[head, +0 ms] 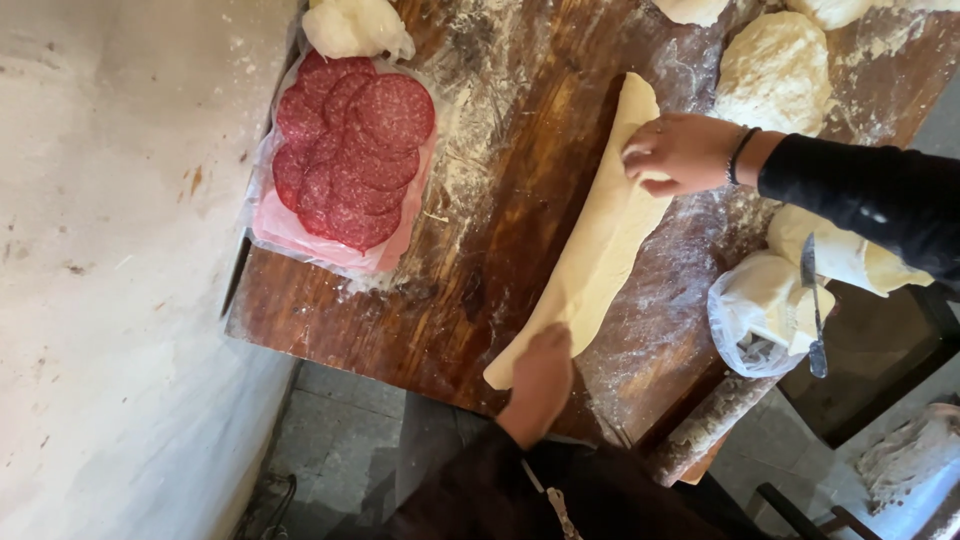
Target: The recorder rolls out dough with a rolling pin, adds salami and cheese slices, and rolls it into a log before placing it on a tray.
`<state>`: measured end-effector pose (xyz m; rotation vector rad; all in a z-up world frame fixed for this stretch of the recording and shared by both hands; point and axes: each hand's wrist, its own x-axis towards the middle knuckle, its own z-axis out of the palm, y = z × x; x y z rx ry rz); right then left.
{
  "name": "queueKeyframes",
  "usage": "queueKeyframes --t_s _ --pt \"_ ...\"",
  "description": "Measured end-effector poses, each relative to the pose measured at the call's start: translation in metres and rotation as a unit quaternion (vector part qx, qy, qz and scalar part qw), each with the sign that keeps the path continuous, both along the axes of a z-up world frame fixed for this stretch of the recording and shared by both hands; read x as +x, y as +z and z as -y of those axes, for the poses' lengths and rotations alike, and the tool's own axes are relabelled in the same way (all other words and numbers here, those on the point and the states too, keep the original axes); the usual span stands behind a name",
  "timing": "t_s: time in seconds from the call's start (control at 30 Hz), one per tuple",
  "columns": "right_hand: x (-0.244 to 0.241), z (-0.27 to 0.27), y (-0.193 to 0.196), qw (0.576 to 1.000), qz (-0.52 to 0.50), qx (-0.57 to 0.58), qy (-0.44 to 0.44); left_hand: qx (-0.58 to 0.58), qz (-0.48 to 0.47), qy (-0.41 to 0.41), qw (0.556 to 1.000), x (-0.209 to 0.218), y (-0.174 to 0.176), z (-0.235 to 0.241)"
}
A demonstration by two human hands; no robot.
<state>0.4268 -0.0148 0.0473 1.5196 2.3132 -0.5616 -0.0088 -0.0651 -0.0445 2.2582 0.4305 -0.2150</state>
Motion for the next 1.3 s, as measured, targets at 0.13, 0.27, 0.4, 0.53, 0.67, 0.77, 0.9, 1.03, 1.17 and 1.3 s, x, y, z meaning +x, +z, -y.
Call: queueKeyframes --t_s 0.13,0.27,0.4,0.53,0.67,0.77,0.9,1.03,1.17,1.3 --pt "-0.005 -0.021 -0.004 0.973 0.052 -0.181 -0.134 -0.060 -0.088 0.018 0.994 0.013 0.040 -0.053" --pt "-0.024 -0.049 0.008 0.997 0.053 -0.036 -0.048 -0.047 0.077 0.205 0.975 0.023 0.060 -0.070" --pt "-0.013 -0.023 -0.007 0.998 0.051 -0.019 0.035 -0.115 -0.027 0.182 0.976 0.035 0.056 -0.072" --pt "0.007 0.025 -0.034 0.987 0.133 0.024 0.084 -0.083 -0.119 0.117 0.983 0.034 0.040 -0.048" --pt "-0.002 0.076 -0.029 0.976 0.161 0.123 0.079 0.145 0.026 -0.015 0.989 0.013 0.032 -0.004" --pt "-0.018 0.105 -0.018 0.958 0.230 0.160 0.061 0.208 0.052 -0.122 0.969 0.008 0.054 0.008" --pt "-0.045 0.136 -0.008 0.955 0.238 0.152 -0.095 0.008 -0.003 -0.184 0.983 0.012 0.087 -0.001" --pt "-0.087 0.127 -0.005 0.945 0.119 0.169 -0.255 -0.029 0.018 -0.150 0.988 0.008 0.074 -0.001" --pt "-0.091 0.139 -0.069 0.723 -0.053 0.321 -0.609 -0.001 0.082 -0.085 0.993 0.017 0.069 -0.023" --pt "-0.059 0.152 -0.125 0.407 -0.372 0.285 -0.784 -0.133 0.020 0.035 0.990 0.057 0.069 -0.052"
